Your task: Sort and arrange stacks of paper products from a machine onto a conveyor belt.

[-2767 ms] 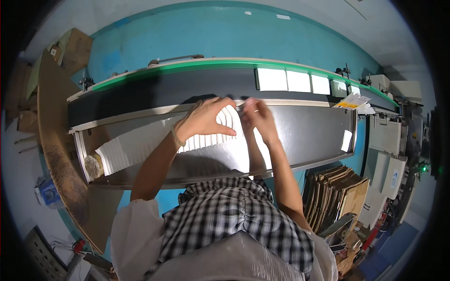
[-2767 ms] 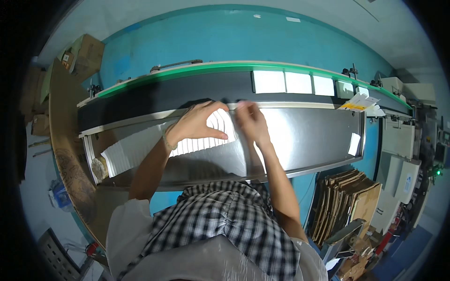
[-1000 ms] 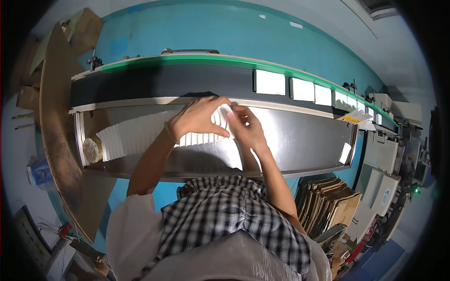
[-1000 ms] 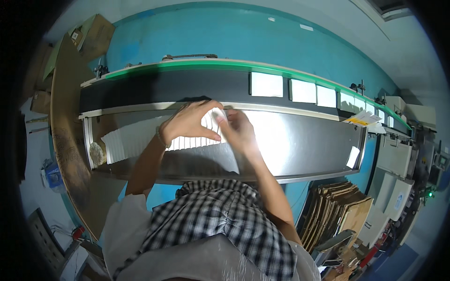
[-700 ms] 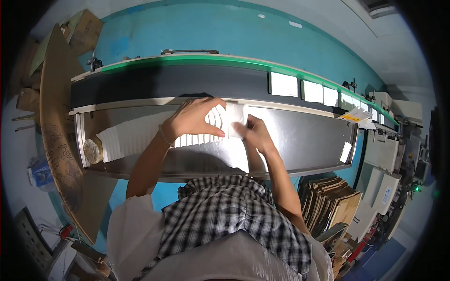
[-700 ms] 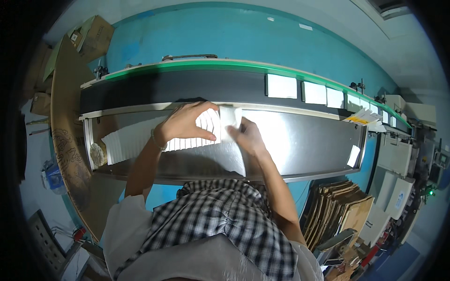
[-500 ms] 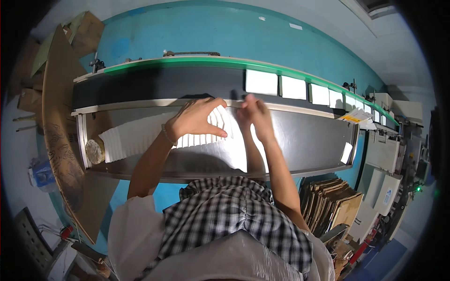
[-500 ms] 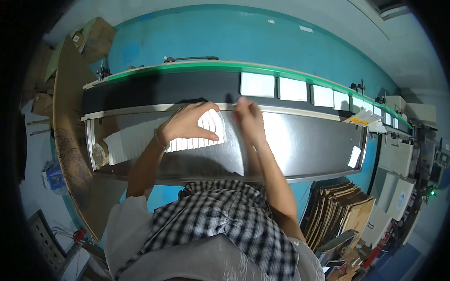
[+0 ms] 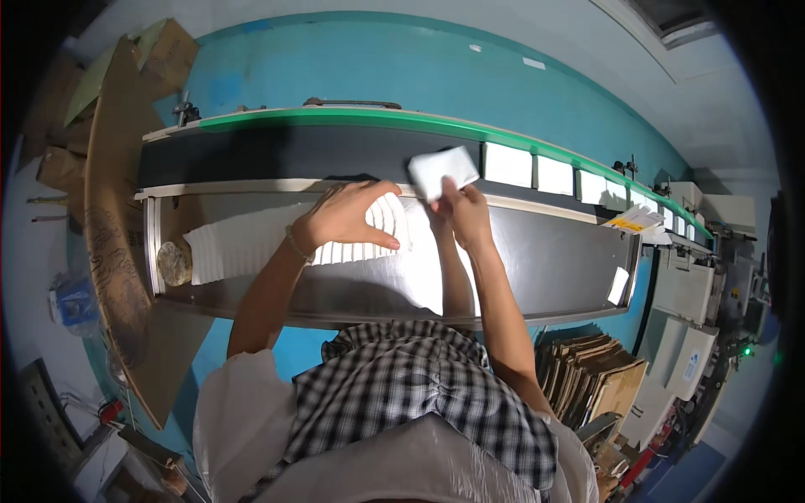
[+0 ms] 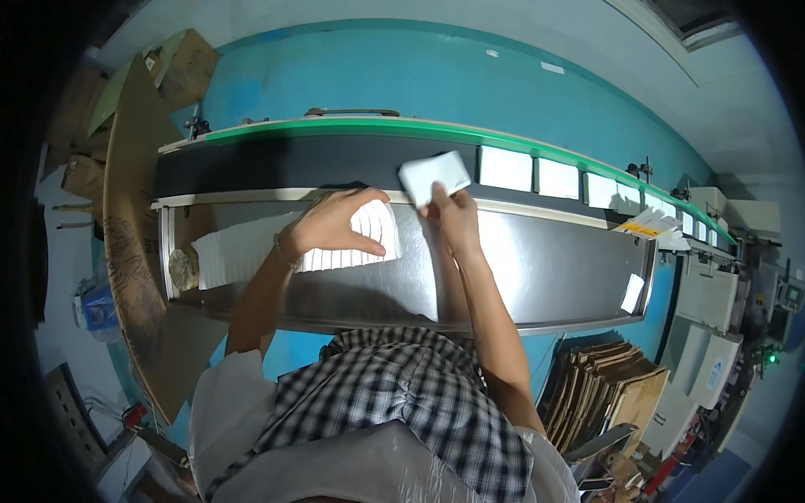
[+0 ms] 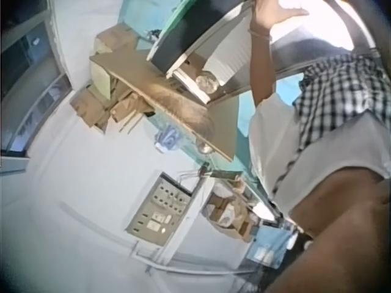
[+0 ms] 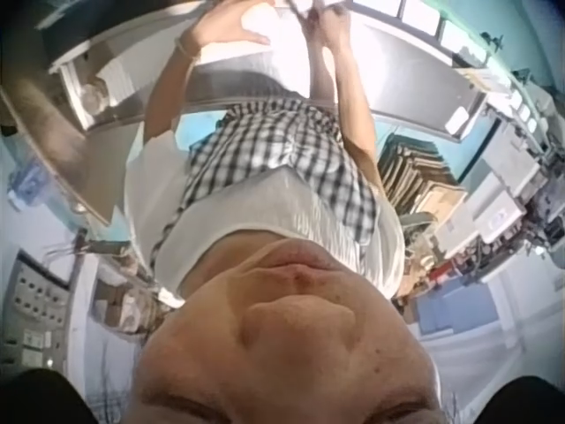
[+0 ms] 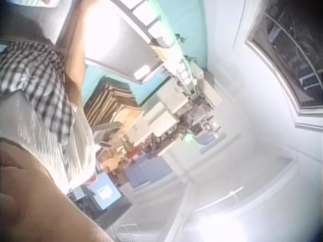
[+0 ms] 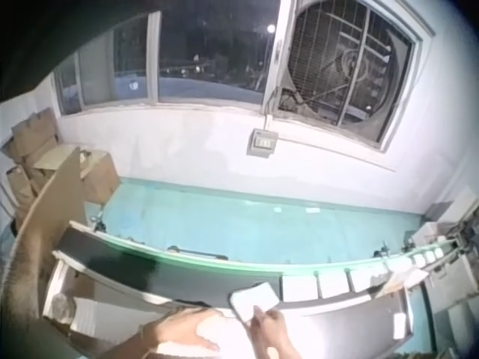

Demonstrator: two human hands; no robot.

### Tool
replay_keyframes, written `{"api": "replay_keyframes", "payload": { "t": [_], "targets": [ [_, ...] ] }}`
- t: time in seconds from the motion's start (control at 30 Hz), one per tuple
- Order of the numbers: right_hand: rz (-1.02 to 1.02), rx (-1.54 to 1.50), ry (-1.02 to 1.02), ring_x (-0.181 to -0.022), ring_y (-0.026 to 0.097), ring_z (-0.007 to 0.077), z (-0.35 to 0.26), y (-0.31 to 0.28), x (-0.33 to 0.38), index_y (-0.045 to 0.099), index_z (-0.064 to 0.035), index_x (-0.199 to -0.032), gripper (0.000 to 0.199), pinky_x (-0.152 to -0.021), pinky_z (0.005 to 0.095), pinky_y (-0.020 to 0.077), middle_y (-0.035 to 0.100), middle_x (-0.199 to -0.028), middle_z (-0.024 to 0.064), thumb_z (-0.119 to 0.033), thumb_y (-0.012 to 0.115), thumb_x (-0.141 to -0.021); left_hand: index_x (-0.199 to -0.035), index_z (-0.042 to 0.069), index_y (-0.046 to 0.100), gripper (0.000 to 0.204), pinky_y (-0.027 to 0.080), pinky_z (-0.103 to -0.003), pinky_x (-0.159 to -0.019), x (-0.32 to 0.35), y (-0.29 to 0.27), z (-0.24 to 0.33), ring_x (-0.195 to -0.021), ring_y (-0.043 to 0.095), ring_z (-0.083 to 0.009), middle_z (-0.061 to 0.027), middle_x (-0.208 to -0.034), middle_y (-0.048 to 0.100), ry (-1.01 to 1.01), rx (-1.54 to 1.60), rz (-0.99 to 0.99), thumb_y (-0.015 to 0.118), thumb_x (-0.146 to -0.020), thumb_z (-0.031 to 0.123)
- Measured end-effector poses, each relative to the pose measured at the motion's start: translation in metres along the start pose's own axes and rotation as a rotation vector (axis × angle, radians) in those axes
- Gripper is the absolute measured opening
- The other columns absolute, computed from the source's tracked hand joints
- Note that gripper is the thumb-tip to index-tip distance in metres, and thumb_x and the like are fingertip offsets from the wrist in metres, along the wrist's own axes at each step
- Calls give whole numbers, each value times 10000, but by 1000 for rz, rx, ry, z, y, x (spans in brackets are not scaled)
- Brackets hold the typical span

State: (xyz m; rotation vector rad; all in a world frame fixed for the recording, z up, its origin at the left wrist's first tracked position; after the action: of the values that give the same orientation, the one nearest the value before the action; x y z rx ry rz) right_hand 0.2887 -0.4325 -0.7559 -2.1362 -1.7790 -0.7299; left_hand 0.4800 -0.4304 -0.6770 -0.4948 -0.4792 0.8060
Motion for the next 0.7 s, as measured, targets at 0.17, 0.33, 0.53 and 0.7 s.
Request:
{"api": "replay_keyframes", "payload": {
  "t": [0.17,0.33,0.53,0.7],
  "targets": [
    [-275,540,-272,-783,588,157,-4,64,50,637,23,-1128,444,-710,306,495,644,-934,90,-388,656,-961,-1243,88,579,732,500,-409,-897,1,-6,3,-1084,632,-356,-172,-1162,653,-7,-3,11,895,-653,385],
    [-292,278,-103,-819,617,194,21,58,43,650,40,-1175,509,-757,318,498,677,-971,145,-416,661,-951,-1288,71,567,761,500,-396,-937,10,-12,8,-1113,638,-337,-170,-1213,652,185,-50,136,895,-672,374],
    [-244,366,-31,-714,629,124,17,26,25,644,52,-1151,331,-592,261,491,693,-899,103,-200,674,-938,-1265,102,571,750,483,-428,-966,11,-3,-12,-1158,602,-369,-181,-1227,633,-79,31,-19,870,-677,459],
    [-193,-2,43,-718,630,142,16,38,11,568,-21,-1022,392,-686,271,529,642,-854,83,-398,660,-968,-1256,109,568,745,483,-436,-958,10,-5,-11,-1146,602,-377,-174,-1213,636,-74,-22,0,865,-678,474]
  ]
}}
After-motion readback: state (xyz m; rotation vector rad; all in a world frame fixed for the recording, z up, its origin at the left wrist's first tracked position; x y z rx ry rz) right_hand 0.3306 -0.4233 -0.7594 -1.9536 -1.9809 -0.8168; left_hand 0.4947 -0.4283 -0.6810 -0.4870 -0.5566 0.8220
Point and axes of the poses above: each hand's wrist, its own x-axis away from the middle knuckle, its own y-axis out of the palm, z = x × y, the point moved 10 cm from there along -x, towards the middle knuckle
